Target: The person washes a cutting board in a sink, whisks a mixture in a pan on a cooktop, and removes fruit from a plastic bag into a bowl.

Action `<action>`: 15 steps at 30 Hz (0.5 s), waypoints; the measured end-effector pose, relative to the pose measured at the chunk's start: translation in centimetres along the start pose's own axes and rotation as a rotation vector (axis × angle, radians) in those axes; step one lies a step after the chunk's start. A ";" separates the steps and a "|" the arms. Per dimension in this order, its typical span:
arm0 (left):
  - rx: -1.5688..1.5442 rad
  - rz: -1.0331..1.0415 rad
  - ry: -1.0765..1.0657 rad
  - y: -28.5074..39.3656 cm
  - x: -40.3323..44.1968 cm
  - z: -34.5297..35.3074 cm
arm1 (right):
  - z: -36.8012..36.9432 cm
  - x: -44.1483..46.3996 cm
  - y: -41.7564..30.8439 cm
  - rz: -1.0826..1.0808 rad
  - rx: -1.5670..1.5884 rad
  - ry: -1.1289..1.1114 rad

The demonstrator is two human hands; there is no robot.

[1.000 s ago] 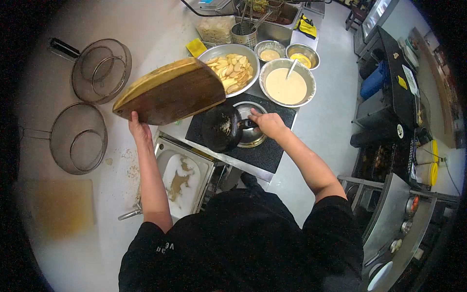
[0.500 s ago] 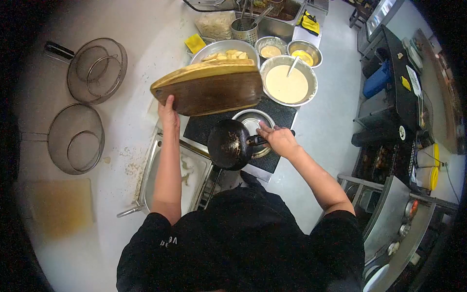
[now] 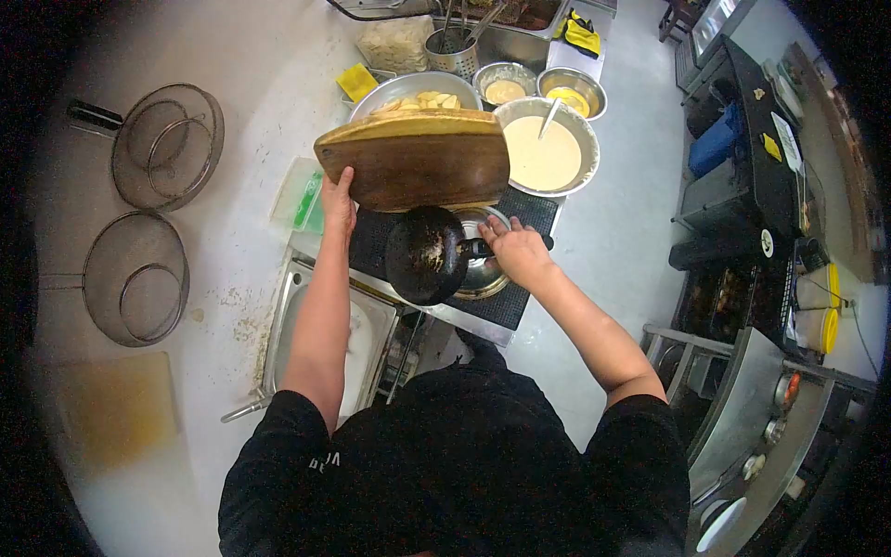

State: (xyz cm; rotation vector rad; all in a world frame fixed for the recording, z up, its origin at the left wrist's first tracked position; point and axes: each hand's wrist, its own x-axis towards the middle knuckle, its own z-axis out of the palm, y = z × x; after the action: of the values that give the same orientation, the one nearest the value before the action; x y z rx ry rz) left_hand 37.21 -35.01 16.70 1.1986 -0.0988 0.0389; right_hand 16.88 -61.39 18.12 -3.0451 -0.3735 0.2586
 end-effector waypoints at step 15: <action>0.078 -0.006 -0.038 -0.2 1.3 0.2 | 0.8 0.6 -0.1 0.016 0.041 0.000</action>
State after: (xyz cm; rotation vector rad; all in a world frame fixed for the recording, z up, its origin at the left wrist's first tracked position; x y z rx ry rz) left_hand 38.52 -35.34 16.74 1.2780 -0.1280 0.0151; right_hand 17.30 -61.15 17.29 -3.0094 -0.3392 0.2640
